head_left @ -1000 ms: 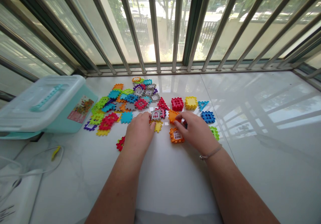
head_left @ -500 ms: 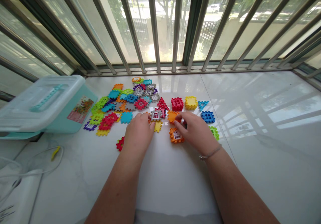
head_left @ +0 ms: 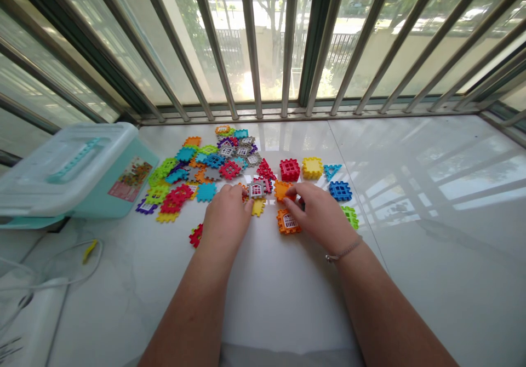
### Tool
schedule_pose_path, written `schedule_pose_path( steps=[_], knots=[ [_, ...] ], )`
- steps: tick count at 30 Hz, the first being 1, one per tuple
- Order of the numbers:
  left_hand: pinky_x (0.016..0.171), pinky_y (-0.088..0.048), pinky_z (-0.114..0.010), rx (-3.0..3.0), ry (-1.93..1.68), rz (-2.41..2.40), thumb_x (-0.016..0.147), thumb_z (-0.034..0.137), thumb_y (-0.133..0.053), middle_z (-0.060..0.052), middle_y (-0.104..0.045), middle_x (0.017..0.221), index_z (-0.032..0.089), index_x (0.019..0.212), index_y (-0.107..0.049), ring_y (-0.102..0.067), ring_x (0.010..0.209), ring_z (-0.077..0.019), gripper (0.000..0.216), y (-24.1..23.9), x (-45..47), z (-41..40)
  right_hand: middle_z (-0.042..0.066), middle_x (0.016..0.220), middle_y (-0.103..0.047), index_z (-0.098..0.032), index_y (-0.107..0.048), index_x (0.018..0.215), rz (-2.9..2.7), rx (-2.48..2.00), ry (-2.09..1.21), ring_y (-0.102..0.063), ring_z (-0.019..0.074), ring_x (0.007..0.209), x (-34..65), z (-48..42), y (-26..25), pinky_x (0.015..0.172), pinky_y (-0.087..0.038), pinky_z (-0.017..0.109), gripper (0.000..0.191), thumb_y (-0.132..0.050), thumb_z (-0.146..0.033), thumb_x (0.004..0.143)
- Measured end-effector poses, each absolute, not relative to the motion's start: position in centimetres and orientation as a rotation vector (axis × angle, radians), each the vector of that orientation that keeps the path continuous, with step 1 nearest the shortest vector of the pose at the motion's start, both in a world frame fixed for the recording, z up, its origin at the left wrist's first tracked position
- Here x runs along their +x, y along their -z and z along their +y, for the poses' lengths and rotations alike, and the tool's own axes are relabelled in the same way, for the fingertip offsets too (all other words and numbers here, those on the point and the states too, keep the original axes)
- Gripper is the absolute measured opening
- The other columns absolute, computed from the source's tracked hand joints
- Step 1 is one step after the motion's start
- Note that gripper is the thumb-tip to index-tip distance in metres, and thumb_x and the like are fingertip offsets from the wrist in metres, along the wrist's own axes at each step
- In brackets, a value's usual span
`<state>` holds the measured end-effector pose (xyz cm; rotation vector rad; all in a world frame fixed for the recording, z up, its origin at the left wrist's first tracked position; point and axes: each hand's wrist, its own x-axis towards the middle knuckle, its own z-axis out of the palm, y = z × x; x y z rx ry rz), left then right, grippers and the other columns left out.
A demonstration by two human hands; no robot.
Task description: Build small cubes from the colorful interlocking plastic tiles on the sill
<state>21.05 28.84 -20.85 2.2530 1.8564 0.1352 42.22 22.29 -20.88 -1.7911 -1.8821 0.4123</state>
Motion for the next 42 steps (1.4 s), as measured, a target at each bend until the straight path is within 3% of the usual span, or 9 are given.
schedule_pose_path(
  steps=[42],
  knots=[
    [0.093, -0.058, -0.044, 2.27, -0.11, 1.857, 0.102, 0.033, -0.066, -0.012, -0.076, 0.121, 0.019, 0.117, -0.075, -0.073, 0.112, -0.0326, 0.023, 21.06, 21.09, 28.95, 0.005, 0.098, -0.072, -0.021, -0.068, 0.098, -1.883, -1.795, -0.421, -0.066, 0.0216, 0.089, 42.19, 22.33, 20.99, 0.08, -0.044, 0.033, 0.004, -0.07, -0.021, 0.101]
  ],
)
